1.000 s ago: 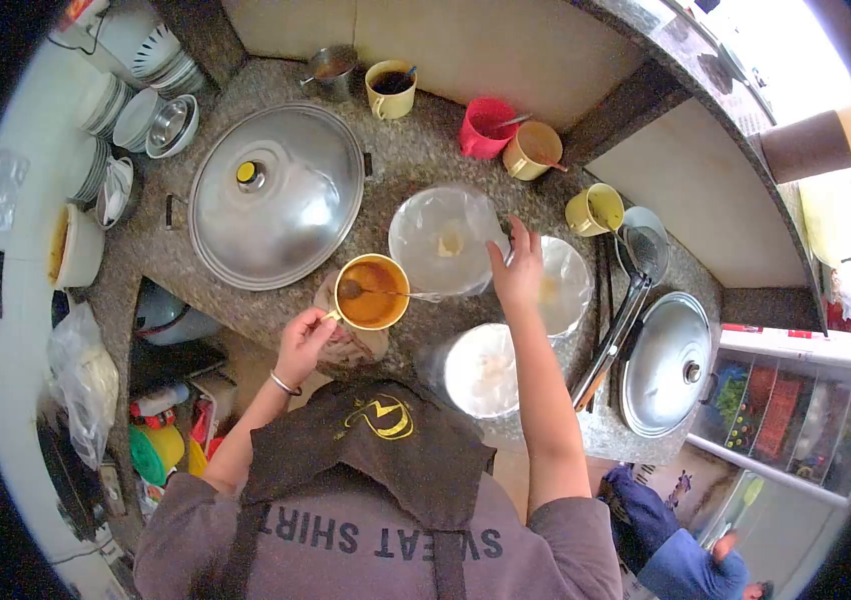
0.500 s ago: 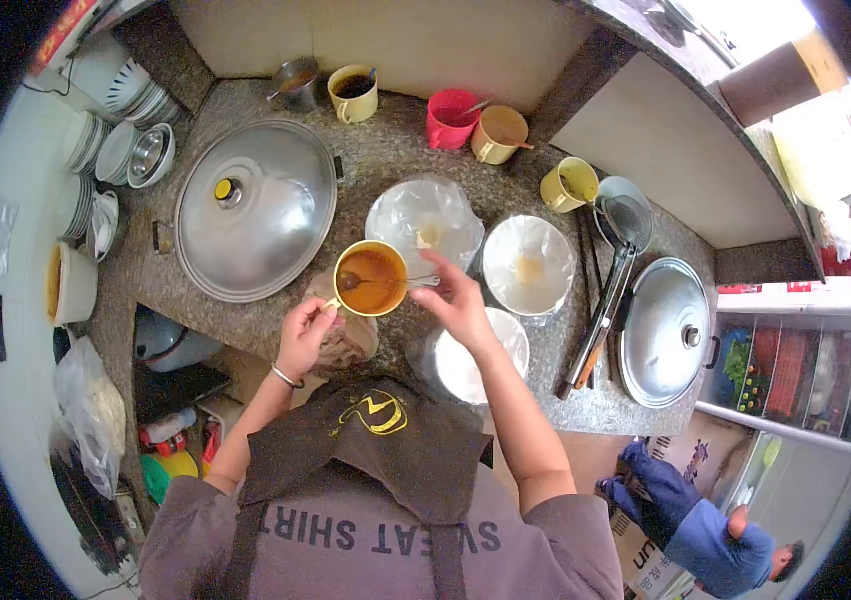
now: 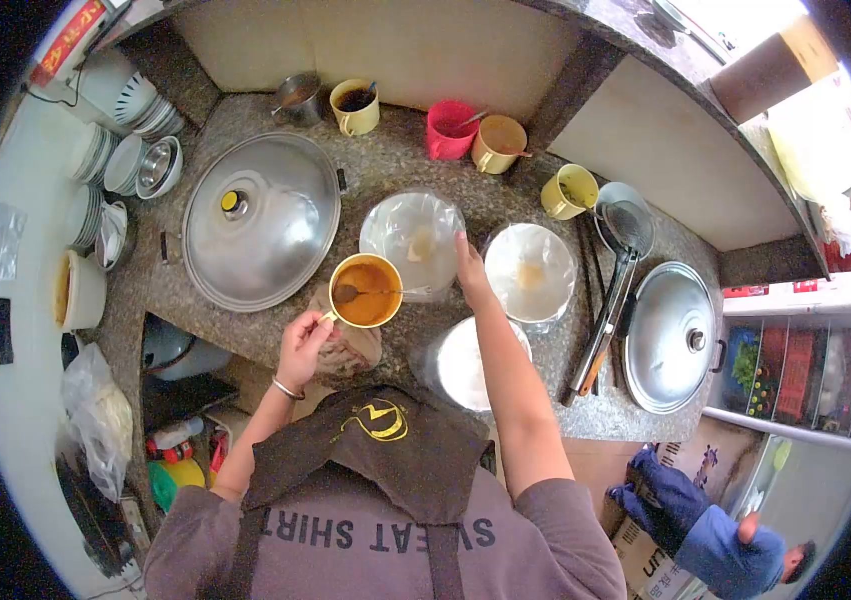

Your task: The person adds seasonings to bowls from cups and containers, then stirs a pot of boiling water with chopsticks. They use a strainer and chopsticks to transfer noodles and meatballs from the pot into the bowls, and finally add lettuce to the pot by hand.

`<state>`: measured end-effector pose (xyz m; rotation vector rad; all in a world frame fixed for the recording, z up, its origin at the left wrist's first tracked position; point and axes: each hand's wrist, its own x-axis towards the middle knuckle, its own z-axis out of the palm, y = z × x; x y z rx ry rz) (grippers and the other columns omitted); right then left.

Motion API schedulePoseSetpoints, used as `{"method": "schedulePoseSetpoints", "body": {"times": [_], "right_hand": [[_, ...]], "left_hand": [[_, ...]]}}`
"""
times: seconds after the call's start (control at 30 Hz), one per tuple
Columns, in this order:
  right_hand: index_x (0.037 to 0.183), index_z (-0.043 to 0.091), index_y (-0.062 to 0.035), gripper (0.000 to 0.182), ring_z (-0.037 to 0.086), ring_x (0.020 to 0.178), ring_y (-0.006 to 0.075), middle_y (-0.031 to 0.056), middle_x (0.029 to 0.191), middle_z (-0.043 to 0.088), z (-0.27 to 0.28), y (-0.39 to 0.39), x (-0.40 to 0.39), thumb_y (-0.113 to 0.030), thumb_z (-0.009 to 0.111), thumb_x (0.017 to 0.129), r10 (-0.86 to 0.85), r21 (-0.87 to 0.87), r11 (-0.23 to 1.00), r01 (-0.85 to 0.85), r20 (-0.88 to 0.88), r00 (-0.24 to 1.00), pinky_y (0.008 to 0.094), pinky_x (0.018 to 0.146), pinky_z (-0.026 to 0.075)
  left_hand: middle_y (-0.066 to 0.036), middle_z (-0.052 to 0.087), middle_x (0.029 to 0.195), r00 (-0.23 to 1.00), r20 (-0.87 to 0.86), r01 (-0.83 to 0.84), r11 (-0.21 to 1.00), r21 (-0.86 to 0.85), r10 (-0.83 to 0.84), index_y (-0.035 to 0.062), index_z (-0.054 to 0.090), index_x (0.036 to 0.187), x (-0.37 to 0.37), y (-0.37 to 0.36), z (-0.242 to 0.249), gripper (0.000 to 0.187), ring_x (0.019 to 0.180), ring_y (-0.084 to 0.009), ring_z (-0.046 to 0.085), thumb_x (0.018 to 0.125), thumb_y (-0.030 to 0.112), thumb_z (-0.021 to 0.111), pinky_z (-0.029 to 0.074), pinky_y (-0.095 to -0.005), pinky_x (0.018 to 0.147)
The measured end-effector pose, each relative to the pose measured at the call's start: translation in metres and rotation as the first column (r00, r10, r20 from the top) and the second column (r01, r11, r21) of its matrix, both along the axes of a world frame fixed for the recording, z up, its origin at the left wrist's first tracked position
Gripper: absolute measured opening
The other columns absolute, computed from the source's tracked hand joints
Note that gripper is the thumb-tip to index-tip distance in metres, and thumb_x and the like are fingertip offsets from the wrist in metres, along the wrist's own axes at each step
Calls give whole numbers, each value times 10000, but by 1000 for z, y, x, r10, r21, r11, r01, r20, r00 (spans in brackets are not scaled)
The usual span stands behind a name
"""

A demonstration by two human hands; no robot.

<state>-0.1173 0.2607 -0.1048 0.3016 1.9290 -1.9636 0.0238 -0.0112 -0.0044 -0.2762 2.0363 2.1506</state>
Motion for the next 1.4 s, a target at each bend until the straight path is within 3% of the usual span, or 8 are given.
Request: {"method": "schedulePoseSetpoints", "body": {"times": [0.1, 0.17, 0.3, 0.37, 0.6, 0.77, 1.1, 1.4], "right_hand": [[1234, 287, 118, 734, 385, 1151, 287, 213, 1277, 353, -15, -2, 9, -507, 342, 854, -85, -161, 982, 96, 72, 994, 301, 961, 274], [1247, 319, 65, 608, 437, 1070, 236, 169, 1201, 431, -25, 0, 20, -398, 421, 866, -195, 401, 871, 283, -246, 949, 305, 914, 326], [1251, 348, 8, 501, 481, 961, 171, 103, 1064, 494, 75, -18, 69, -251, 501, 850, -108, 310, 903, 296, -502, 858, 281, 831, 386], [1252, 353, -28, 477, 494, 814, 106, 43, 893, 507, 111, -27, 85, -139, 535, 825, 59, -111, 989, -95, -292, 954, 228, 723, 414], [905, 590, 2, 197, 470, 583, 60, 7, 610, 520, 116, -40, 76, -158, 484, 864, 13, 155, 987, 45, -352, 936, 200, 550, 396], [879, 577, 17, 221, 472, 569, 69, 13, 608, 520, 117, -32, 82, -178, 475, 872, -92, 214, 958, 190, -399, 912, 202, 546, 397], [933, 570, -11, 209, 463, 643, 63, -5, 714, 505, 132, -7, 82, -193, 490, 869, -410, -252, 900, 355, -213, 887, 195, 614, 386], [913, 585, 6, 150, 508, 696, 86, 35, 728, 560, 167, -9, 88, -87, 482, 856, -24, 264, 897, 354, -771, 636, 227, 656, 400]], "left_hand": [[-33, 562, 791, 999, 35, -26, 999, 40, 25, -13, 532, 875, 2, 0, 2, 141, 736, -104, 572, 835, 121, 519, 474, -229, 677], [-38, 561, 806, 998, 31, -49, 996, 74, 47, -17, 531, 892, 2, -1, 0, 138, 737, -103, 569, 835, 107, 516, 478, -230, 683], [-36, 560, 799, 997, 27, -69, 993, 96, 67, -22, 531, 911, 2, 0, 0, 142, 735, -96, 563, 830, 95, 521, 480, -235, 689], [-32, 560, 808, 997, 34, -67, 997, 26, 66, -21, 532, 922, 0, 4, 4, 152, 728, -83, 553, 828, 98, 530, 470, -219, 670], [-14, 551, 738, 999, -40, -11, 998, -65, 8, -13, 541, 872, -7, 16, 7, 152, 680, -65, 541, 841, 134, 521, 447, -194, 641], [8, 534, 702, 998, -41, 39, 973, -228, -50, -9, 544, 853, -12, 20, 19, 146, 645, -38, 517, 838, 135, 528, 430, -176, 608], [3, 557, 668, 994, -57, -98, 995, -25, 97, 0, 556, 861, -16, 17, 5, 142, 634, -42, 516, 824, 137, 546, 406, -180, 572], [-6, 564, 699, 990, -24, -141, 990, -26, 141, 2, 553, 868, -8, 13, 2, 161, 643, -56, 538, 826, 157, 547, 424, -191, 604]]}}
